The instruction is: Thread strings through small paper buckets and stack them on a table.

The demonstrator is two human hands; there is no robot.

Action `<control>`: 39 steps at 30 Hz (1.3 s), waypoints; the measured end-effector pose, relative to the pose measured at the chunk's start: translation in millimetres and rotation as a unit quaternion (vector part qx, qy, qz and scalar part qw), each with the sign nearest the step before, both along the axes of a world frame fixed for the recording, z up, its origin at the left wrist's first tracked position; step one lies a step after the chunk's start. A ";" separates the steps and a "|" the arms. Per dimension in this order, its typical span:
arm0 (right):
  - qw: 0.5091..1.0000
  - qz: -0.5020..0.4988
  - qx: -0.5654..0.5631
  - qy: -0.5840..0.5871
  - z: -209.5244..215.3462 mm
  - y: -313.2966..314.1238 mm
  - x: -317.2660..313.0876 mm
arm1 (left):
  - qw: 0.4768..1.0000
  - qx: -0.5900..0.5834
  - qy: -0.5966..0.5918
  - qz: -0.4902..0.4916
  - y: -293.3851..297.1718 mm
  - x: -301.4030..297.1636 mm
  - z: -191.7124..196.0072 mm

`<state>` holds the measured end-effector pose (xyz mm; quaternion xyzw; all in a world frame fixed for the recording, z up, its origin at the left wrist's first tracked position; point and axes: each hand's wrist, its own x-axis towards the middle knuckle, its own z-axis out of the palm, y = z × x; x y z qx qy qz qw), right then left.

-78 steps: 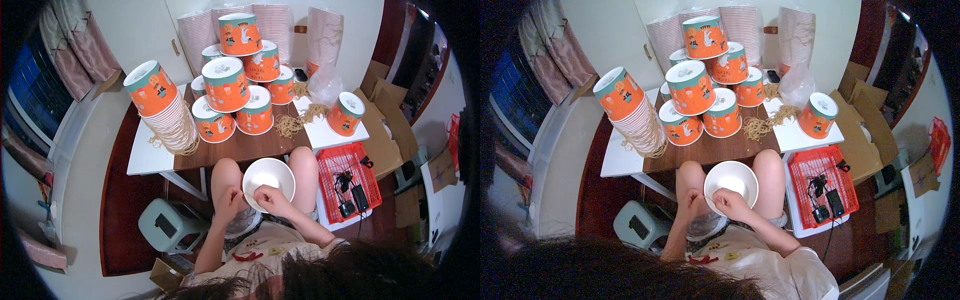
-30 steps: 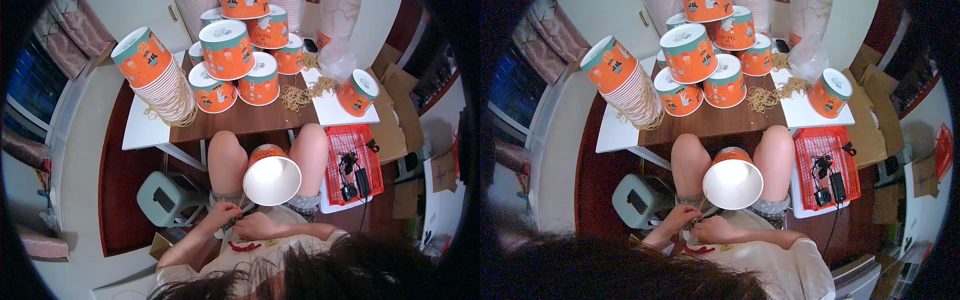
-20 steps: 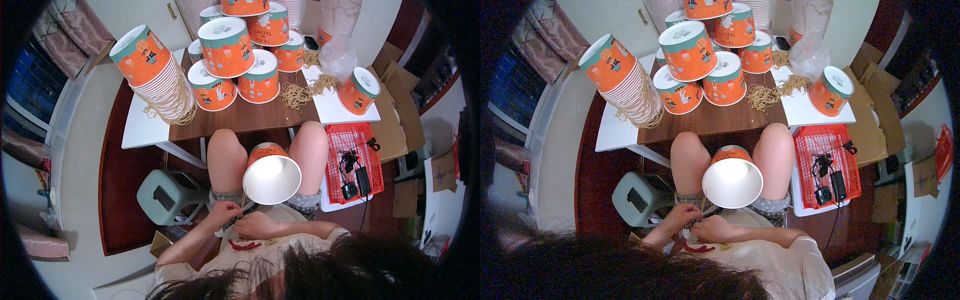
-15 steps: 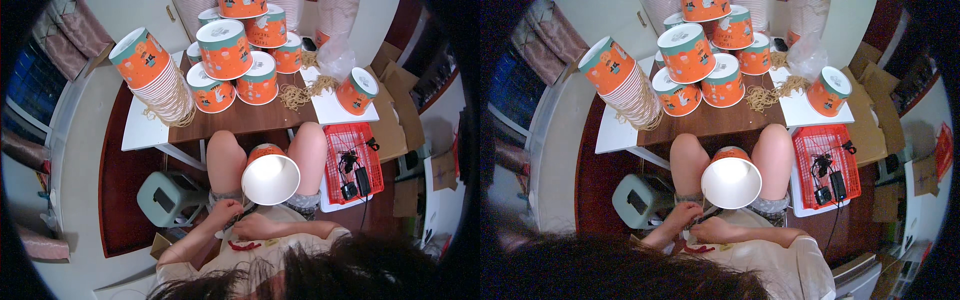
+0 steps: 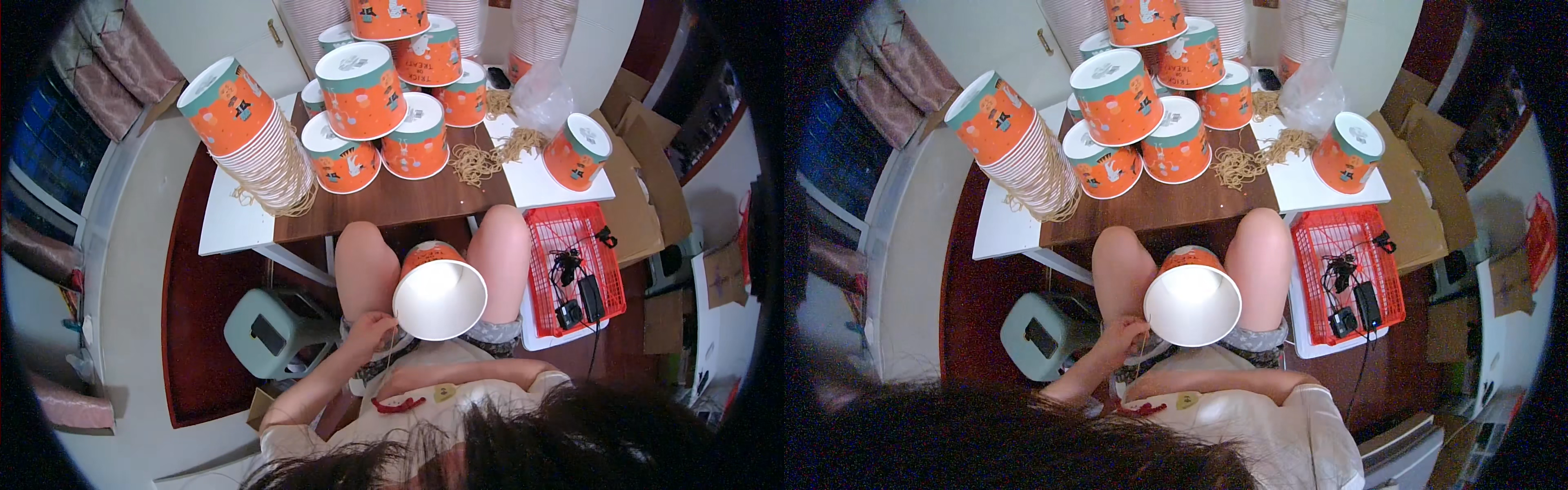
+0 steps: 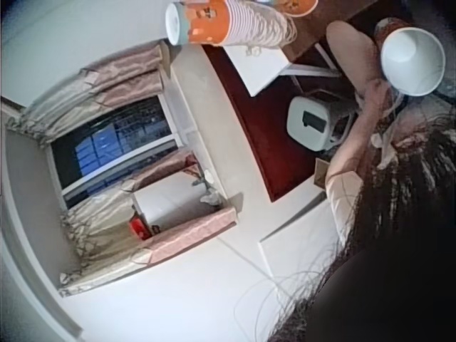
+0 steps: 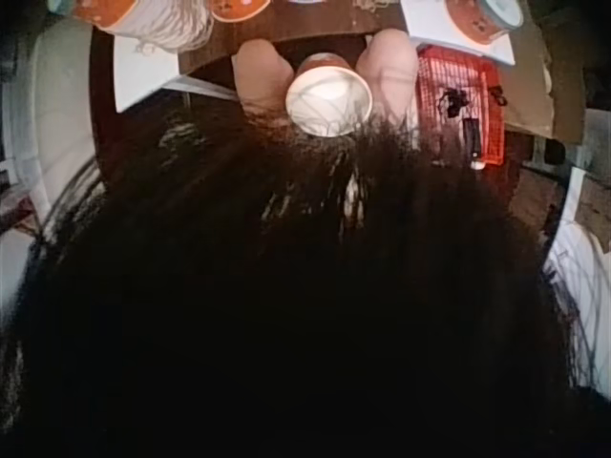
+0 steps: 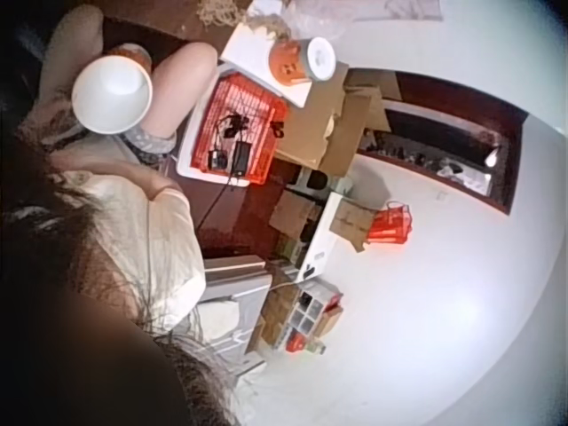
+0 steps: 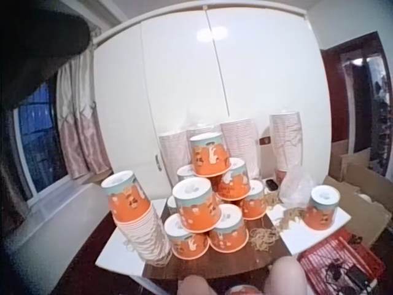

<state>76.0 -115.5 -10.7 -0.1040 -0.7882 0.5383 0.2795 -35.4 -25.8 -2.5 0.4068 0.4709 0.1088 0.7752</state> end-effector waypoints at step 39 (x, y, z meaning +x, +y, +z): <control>0.983 -0.173 0.051 -0.017 158.2 -18.5 163.3 | 0.443 0.761 -0.001 -0.474 27.3 144.6 86.5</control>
